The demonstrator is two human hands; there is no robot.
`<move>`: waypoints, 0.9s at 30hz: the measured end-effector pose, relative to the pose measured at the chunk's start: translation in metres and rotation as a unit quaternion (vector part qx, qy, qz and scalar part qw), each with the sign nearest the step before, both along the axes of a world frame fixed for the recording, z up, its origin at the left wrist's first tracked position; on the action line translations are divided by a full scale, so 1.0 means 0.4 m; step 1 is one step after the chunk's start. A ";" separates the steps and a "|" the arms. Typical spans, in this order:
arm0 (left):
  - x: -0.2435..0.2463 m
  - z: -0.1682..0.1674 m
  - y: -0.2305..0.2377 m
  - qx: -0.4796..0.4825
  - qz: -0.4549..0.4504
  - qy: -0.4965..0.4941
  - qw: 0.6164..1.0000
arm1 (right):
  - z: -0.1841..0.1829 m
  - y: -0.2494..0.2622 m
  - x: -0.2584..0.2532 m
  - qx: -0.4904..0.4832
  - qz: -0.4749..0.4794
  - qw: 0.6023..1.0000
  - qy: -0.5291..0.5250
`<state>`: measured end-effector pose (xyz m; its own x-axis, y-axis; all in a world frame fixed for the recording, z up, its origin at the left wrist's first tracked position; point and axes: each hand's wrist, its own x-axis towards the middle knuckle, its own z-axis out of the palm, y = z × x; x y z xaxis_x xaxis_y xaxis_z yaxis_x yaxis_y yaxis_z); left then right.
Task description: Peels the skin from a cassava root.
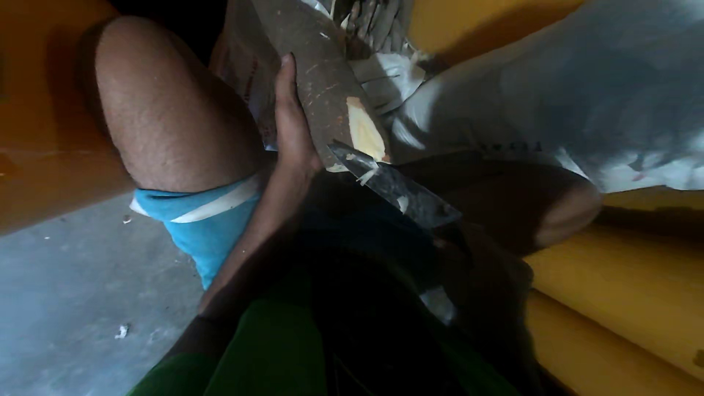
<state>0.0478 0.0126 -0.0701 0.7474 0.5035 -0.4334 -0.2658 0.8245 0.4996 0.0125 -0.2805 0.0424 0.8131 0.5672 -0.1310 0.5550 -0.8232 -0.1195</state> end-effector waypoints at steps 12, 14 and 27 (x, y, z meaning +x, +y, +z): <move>-0.018 0.007 -0.019 0.036 -0.101 0.004 0.994 | -0.059 0.083 0.104 0.041 0.045 0.998 0.006; -0.022 0.013 -0.009 0.058 -0.101 0.021 0.993 | -0.066 0.118 0.125 0.046 0.049 0.998 0.004; -0.075 0.037 -0.029 0.108 -0.176 -0.019 0.978 | -0.004 0.322 0.273 0.068 0.059 0.993 0.074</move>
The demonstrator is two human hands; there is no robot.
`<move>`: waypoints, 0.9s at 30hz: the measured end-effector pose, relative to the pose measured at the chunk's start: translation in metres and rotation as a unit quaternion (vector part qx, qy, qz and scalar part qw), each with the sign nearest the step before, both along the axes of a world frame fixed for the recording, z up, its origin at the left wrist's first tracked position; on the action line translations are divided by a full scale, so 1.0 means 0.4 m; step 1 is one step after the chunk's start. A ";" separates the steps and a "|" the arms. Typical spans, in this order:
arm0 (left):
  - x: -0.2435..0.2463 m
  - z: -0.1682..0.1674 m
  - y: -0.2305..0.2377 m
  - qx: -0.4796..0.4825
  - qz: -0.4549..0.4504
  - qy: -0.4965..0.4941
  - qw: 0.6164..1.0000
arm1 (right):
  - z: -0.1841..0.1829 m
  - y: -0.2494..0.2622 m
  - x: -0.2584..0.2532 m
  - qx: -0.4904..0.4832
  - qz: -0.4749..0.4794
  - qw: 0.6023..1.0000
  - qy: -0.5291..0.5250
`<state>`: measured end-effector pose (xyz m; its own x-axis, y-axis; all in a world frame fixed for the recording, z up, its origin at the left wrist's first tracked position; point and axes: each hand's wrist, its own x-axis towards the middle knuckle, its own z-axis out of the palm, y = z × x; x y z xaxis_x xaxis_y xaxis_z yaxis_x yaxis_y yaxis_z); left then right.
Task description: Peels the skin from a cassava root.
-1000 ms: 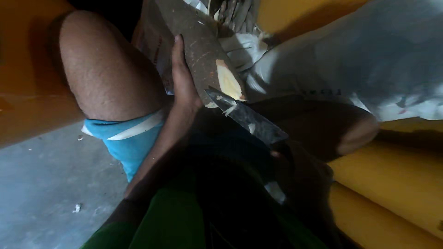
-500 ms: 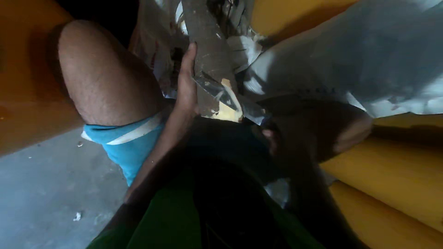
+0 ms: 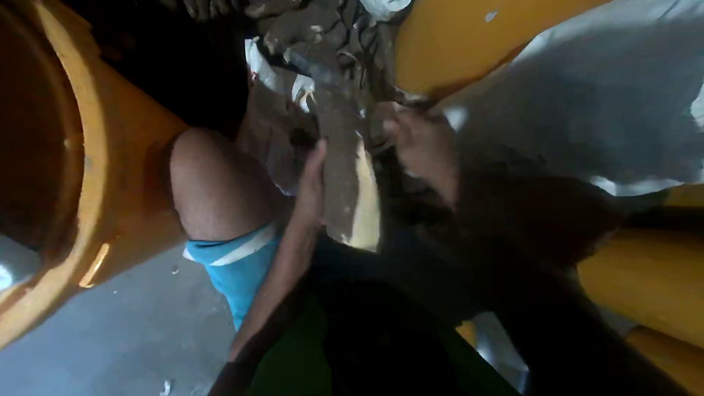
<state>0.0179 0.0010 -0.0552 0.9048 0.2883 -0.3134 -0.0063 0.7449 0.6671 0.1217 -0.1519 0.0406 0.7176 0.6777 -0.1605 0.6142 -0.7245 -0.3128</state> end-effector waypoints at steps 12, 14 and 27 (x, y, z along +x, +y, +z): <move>0.028 -0.024 0.022 -0.058 0.097 0.011 0.994 | -0.072 0.010 0.160 0.025 -0.071 0.997 -0.011; 0.028 -0.022 0.023 -0.068 0.096 0.002 0.993 | -0.085 -0.053 0.108 0.105 -0.034 0.994 -0.001; 0.016 0.000 0.014 -0.006 0.035 0.029 0.999 | -0.060 -0.263 -0.138 0.042 -0.013 0.999 -0.030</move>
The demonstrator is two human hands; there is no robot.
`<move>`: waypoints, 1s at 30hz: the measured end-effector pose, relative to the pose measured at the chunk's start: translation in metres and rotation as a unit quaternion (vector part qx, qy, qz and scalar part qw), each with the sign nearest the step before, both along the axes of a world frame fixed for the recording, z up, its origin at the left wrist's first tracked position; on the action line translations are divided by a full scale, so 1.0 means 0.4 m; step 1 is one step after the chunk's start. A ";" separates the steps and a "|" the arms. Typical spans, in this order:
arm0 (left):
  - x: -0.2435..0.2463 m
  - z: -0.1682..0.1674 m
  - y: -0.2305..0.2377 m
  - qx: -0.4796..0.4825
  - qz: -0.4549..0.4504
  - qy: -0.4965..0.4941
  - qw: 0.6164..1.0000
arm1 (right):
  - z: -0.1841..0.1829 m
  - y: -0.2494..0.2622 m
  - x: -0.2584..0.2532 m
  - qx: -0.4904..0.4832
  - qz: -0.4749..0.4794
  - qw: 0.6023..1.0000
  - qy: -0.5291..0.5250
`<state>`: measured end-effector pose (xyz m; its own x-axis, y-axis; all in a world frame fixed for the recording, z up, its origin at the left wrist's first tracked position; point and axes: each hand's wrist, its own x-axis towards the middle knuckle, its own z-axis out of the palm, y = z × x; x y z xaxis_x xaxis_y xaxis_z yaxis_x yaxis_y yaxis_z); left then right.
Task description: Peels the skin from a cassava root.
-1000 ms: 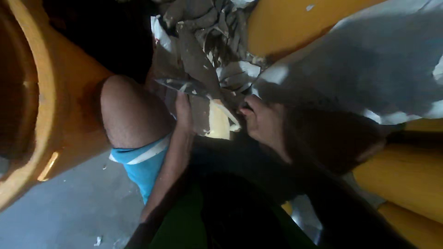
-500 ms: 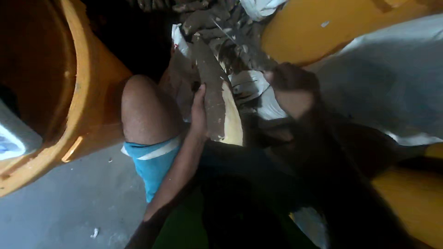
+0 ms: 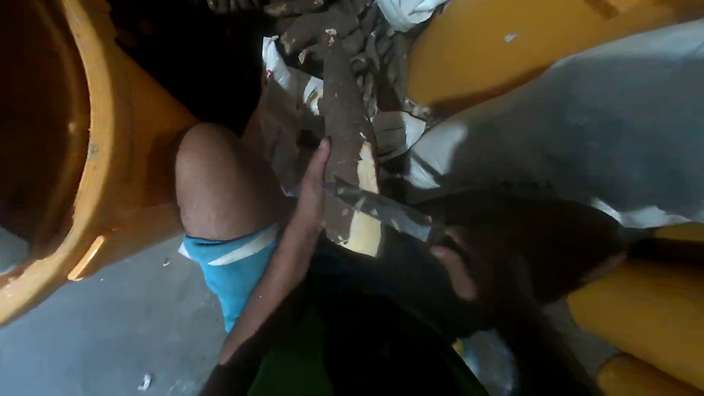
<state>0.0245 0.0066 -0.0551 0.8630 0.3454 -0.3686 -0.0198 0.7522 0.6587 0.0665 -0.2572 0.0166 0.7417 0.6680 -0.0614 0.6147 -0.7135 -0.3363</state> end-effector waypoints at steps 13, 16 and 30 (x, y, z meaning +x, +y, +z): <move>-0.042 -0.005 0.001 0.003 -0.007 -0.005 1.000 | -0.032 0.020 0.015 -0.004 0.025 0.999 0.032; -0.036 0.000 0.001 0.010 -0.017 -0.025 1.000 | -0.039 0.035 0.012 -0.004 0.011 1.000 0.006; -0.063 -0.027 -0.004 0.056 -0.074 -0.031 0.995 | -0.055 0.227 0.153 0.077 -0.043 0.994 0.071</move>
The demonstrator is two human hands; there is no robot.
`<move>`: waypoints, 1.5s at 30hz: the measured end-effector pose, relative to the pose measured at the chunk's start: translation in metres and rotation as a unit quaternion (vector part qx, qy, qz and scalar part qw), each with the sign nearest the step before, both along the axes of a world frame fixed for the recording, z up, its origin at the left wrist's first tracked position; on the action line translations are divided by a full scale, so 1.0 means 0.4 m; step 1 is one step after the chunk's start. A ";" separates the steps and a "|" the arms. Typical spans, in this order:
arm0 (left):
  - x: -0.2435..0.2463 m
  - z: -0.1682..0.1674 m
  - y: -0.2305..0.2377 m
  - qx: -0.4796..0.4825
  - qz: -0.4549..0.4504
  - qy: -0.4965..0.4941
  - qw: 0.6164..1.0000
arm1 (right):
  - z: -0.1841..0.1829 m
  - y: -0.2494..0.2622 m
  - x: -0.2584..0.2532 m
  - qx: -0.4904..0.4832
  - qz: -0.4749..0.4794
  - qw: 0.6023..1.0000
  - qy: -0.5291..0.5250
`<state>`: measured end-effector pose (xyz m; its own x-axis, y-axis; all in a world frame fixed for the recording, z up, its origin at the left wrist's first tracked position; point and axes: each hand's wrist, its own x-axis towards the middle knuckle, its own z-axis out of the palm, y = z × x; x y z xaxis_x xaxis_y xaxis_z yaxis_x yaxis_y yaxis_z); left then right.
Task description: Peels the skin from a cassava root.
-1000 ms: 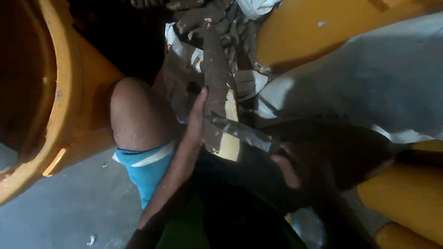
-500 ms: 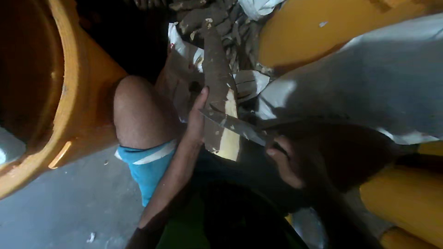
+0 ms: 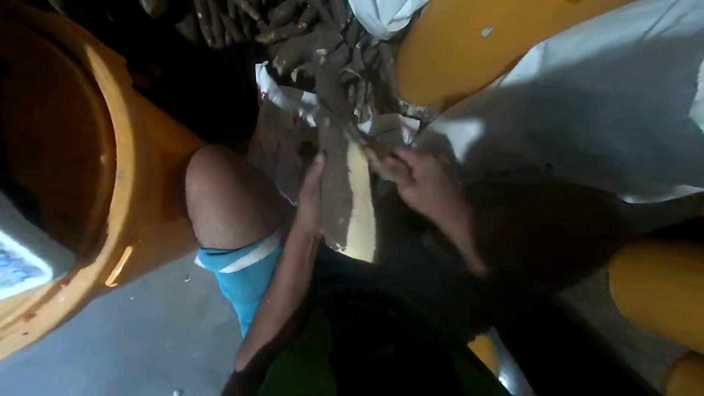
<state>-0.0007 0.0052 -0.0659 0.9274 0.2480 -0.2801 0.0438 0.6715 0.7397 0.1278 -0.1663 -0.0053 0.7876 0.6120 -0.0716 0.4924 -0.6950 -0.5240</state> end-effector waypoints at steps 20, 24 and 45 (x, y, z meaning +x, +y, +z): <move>0.027 0.009 -0.012 -0.034 0.056 -0.065 0.996 | 0.063 -0.021 0.041 -0.021 0.017 0.998 -0.064; 0.022 0.016 -0.008 -0.020 0.057 -0.062 0.996 | 0.053 -0.005 0.070 -0.011 0.020 0.998 -0.059; 0.000 0.034 0.002 -0.033 0.076 -0.121 0.989 | 0.058 0.219 0.217 -0.019 -0.003 0.998 -0.053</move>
<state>-0.0006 0.0059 -0.0525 0.9226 0.3784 -0.0753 -0.2342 0.7045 0.6699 0.2147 -0.0786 0.0180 0.7954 0.6060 -0.0110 0.5394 -0.7160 -0.4431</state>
